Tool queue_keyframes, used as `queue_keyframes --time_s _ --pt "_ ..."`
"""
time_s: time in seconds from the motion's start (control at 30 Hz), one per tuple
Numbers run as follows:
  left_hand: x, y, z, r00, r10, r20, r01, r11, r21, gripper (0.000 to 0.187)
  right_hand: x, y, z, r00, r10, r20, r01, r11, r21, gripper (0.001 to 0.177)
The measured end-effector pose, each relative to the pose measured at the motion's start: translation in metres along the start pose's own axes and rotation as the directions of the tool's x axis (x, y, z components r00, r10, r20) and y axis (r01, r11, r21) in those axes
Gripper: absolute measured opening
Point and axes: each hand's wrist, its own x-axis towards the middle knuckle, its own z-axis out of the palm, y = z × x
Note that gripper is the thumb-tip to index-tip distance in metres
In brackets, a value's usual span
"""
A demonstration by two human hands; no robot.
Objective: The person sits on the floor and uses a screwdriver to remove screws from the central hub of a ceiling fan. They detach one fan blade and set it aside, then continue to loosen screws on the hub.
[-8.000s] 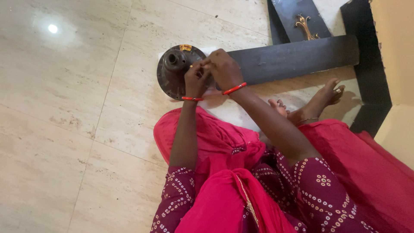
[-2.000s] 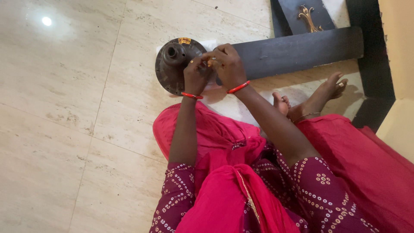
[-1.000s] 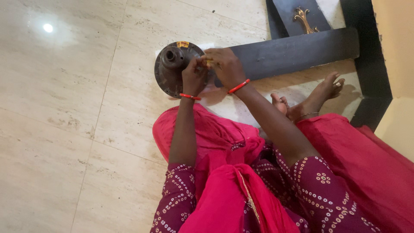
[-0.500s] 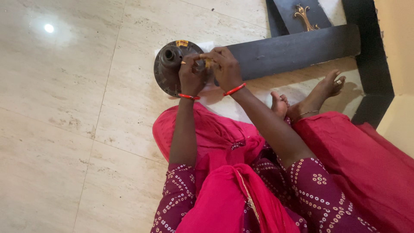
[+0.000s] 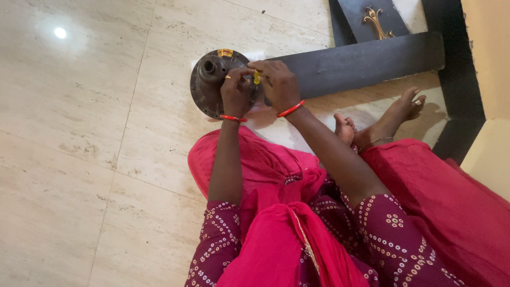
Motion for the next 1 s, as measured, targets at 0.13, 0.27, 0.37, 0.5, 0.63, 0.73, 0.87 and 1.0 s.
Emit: queue_keyframes --time_s 0.13,0.27,0.37,0.5,0.63,0.73,0.87,1.0 --pt "0.001 -0.005 0.002 0.999 0.041 -0.027 -0.040 0.999 0.033 0.029 -0.002 -0.006 0.002 1.000 0.025 -0.002 -0.024 0.981 0.191 0.029" --pt "-0.001 -0.009 0.002 0.998 0.052 -0.020 -0.050 0.996 0.076 0.024 -0.002 -0.007 0.004 0.999 0.038 0.005 -0.038 0.996 0.077 0.027" --pt "-0.002 -0.009 0.003 0.999 0.035 -0.018 -0.033 0.995 0.096 0.020 -0.001 -0.007 0.002 0.998 -0.063 -0.025 0.064 0.997 0.033 0.035" --pt "-0.001 -0.008 0.004 0.996 0.080 -0.032 -0.078 0.995 0.064 0.025 0.000 -0.010 0.000 1.000 0.018 -0.002 -0.017 0.990 0.143 0.028" --pt "-0.002 -0.012 0.004 0.998 0.066 -0.012 -0.065 0.995 0.081 0.017 0.000 -0.010 0.001 0.994 0.093 0.053 -0.098 0.990 0.097 0.024" --pt "-0.005 -0.024 0.010 0.998 0.056 -0.017 -0.054 0.990 0.128 0.015 0.000 -0.003 0.002 0.998 -0.056 0.009 0.055 0.995 0.085 0.032" --pt "-0.014 -0.050 0.018 0.993 0.029 0.119 -0.055 0.974 0.220 0.020 0.000 0.000 0.003 0.998 -0.039 0.044 0.033 0.991 0.130 0.032" --pt "-0.018 -0.069 0.030 0.973 -0.032 0.229 -0.075 0.892 0.445 0.016 -0.002 -0.005 -0.004 1.000 -0.012 0.020 0.009 0.989 0.148 0.028"
